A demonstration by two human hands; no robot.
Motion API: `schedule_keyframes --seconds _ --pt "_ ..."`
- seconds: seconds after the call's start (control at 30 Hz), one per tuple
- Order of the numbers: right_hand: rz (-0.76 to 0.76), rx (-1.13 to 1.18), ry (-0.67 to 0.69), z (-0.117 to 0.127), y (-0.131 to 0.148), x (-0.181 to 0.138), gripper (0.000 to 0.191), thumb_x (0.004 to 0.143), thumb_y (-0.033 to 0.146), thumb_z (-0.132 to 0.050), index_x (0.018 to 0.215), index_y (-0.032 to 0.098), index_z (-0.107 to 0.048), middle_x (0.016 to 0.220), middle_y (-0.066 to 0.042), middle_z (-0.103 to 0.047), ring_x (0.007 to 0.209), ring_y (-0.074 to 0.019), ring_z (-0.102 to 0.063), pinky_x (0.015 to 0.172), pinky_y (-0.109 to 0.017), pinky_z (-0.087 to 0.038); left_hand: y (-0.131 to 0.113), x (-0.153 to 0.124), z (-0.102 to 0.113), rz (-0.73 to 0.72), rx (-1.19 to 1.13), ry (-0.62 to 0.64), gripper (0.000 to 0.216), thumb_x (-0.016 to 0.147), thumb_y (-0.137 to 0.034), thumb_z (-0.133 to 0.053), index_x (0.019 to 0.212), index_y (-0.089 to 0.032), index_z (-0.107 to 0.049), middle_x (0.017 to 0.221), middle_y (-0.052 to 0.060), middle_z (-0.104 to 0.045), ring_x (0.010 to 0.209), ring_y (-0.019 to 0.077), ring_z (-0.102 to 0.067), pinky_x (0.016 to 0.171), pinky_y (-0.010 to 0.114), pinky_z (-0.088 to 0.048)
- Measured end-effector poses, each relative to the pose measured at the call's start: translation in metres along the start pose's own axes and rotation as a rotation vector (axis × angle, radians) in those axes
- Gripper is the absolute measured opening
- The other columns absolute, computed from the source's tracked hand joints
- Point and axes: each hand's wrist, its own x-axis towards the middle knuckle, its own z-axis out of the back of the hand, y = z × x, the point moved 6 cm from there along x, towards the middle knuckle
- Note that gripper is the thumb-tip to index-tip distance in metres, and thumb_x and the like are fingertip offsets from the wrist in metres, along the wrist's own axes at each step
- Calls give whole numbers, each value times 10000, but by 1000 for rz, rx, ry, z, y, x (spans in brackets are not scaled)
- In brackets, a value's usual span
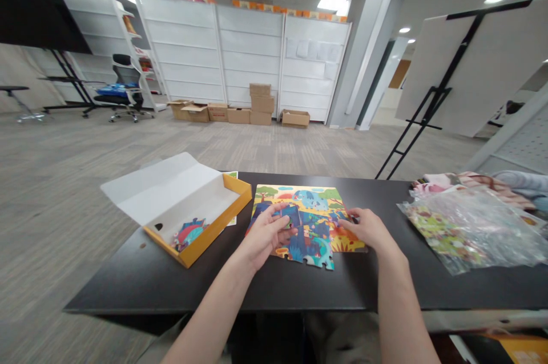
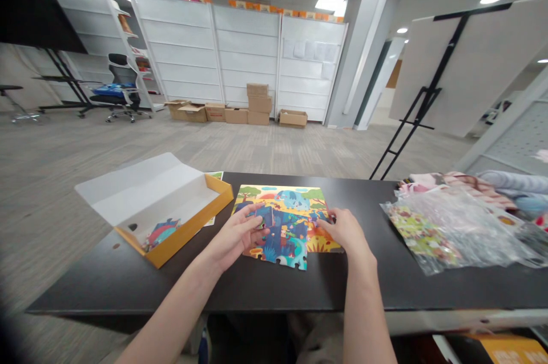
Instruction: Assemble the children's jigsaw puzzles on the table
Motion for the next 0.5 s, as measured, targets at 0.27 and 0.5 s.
schedule_keyframes --seconds 0.27,0.5 --pt "-14 -25 -50 -8 1 6 437 740 525 -716 1003 179 -765 1009 -144 -752 904 -300 -712 741 -355 -520 0 0 3 35 -131 -60 511 862 -161 -682 1332 -188 -482 1004 93 -698 804 182 -740 624 235 -598" --pt "-82 14 -12 -3 -10 6 240 696 380 -739 876 222 -745 961 -95 -765 893 -293 -715 705 -341 -505 4 1 3 52 -278 -107 302 893 -150 -653 1185 -146 -575 870 41 -690 777 162 -729 878 366 -615"
